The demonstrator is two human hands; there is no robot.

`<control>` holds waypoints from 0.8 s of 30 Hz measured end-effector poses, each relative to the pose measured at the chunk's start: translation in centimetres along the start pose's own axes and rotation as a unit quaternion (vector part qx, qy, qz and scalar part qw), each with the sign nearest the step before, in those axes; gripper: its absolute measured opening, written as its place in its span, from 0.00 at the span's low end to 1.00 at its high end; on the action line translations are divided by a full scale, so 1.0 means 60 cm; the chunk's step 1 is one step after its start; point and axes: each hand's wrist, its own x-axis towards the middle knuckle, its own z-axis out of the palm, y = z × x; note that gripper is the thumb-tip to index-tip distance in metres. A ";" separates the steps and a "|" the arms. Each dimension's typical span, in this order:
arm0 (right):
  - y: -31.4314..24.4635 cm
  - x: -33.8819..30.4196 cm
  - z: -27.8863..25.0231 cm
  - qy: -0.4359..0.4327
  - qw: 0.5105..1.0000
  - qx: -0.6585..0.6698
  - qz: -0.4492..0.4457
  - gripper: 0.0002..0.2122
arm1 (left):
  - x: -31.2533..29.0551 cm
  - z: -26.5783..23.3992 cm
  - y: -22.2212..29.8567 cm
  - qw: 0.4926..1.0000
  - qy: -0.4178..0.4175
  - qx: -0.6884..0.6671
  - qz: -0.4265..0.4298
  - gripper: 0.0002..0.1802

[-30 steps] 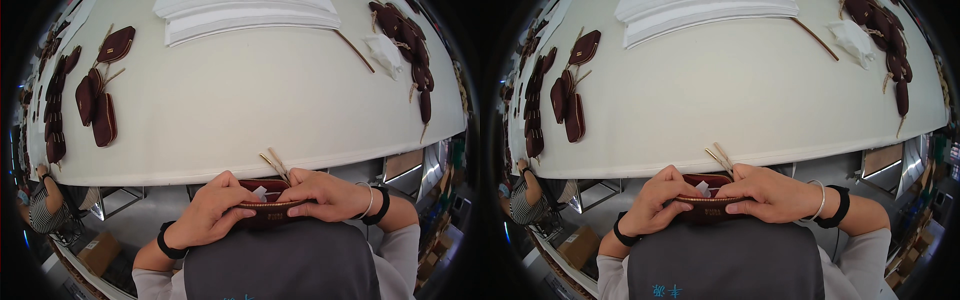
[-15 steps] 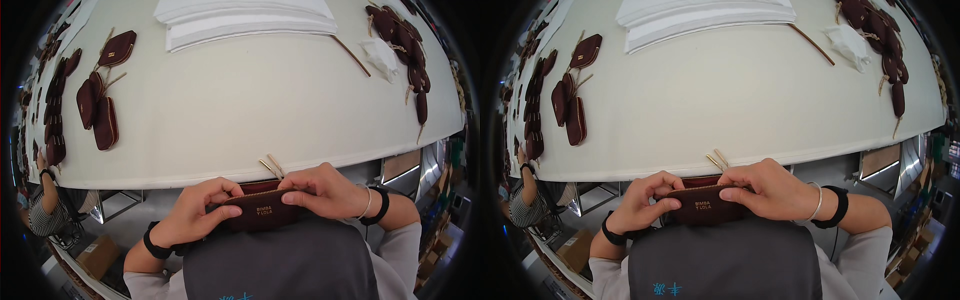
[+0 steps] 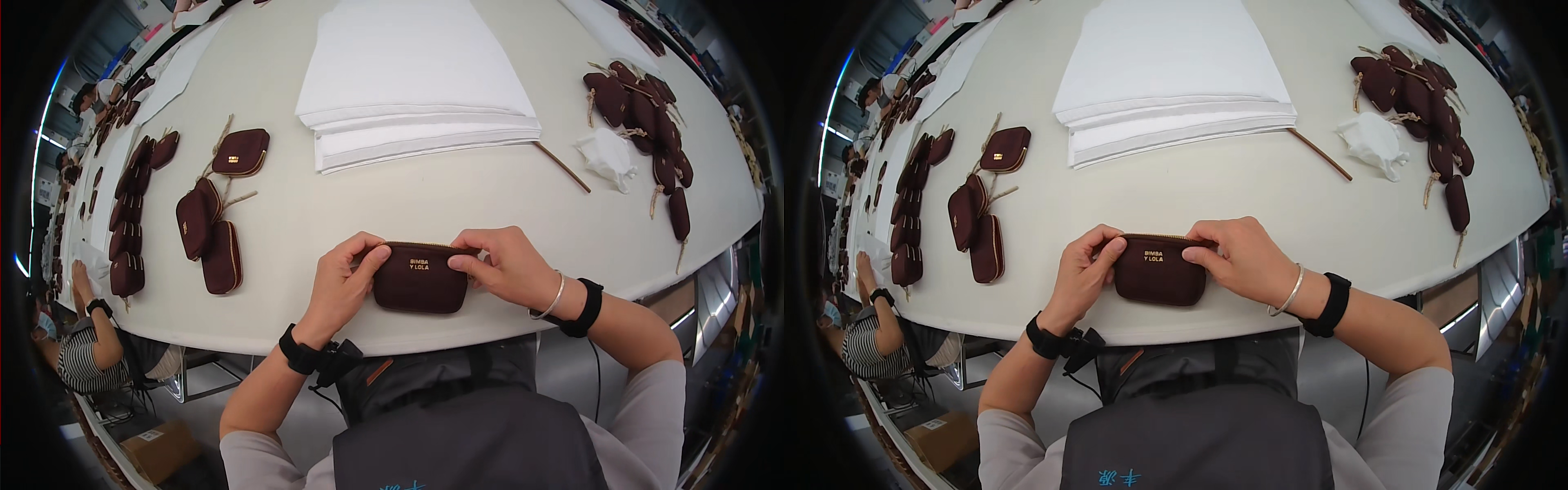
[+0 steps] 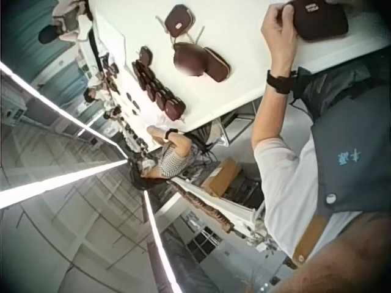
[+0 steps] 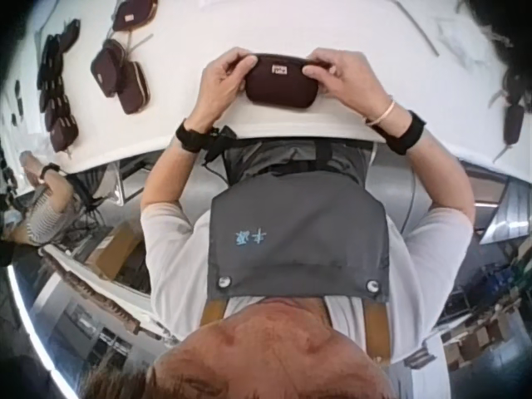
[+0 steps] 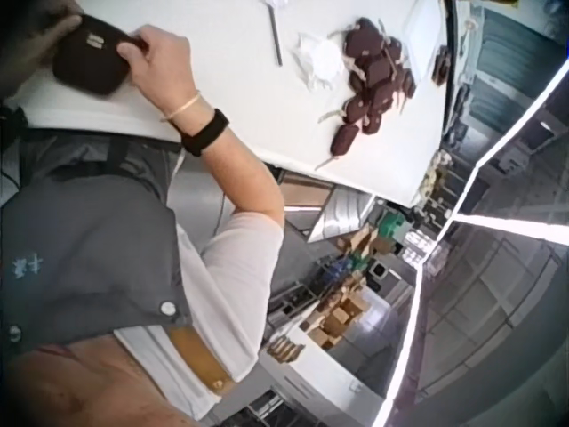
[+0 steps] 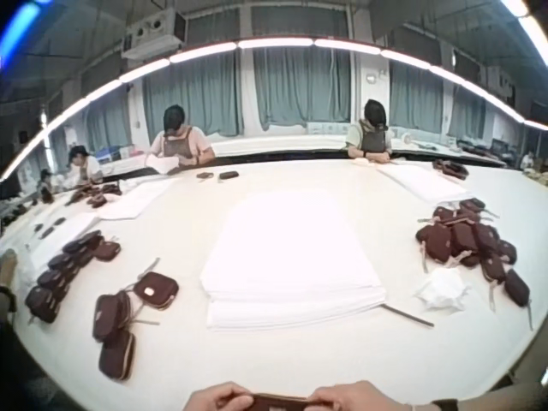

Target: The person repeatedly takes small maroon pouches, opens them, inserts white tissue paper, and closes the zippers. They handle the pouches one at a time, occasionally wiping the exterior with a tissue before placing them on the table.

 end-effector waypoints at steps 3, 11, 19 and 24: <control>-0.002 0.009 -0.008 -0.008 1.000 -0.025 -0.012 0.09 | 0.002 0.006 -0.008 1.000 0.013 -0.004 0.012 0.11; 0.016 0.010 0.016 -0.001 1.000 0.007 -0.015 0.08 | -0.003 0.024 -0.021 0.985 0.066 0.114 0.108 0.11; 0.039 0.014 0.004 -0.023 0.963 0.253 0.087 0.09 | 0.025 0.005 -0.005 0.943 0.042 0.226 0.243 0.08; 0.026 0.016 -0.018 -0.083 0.933 0.305 0.174 0.11 | 0.022 0.001 0.002 0.965 0.021 0.204 0.163 0.08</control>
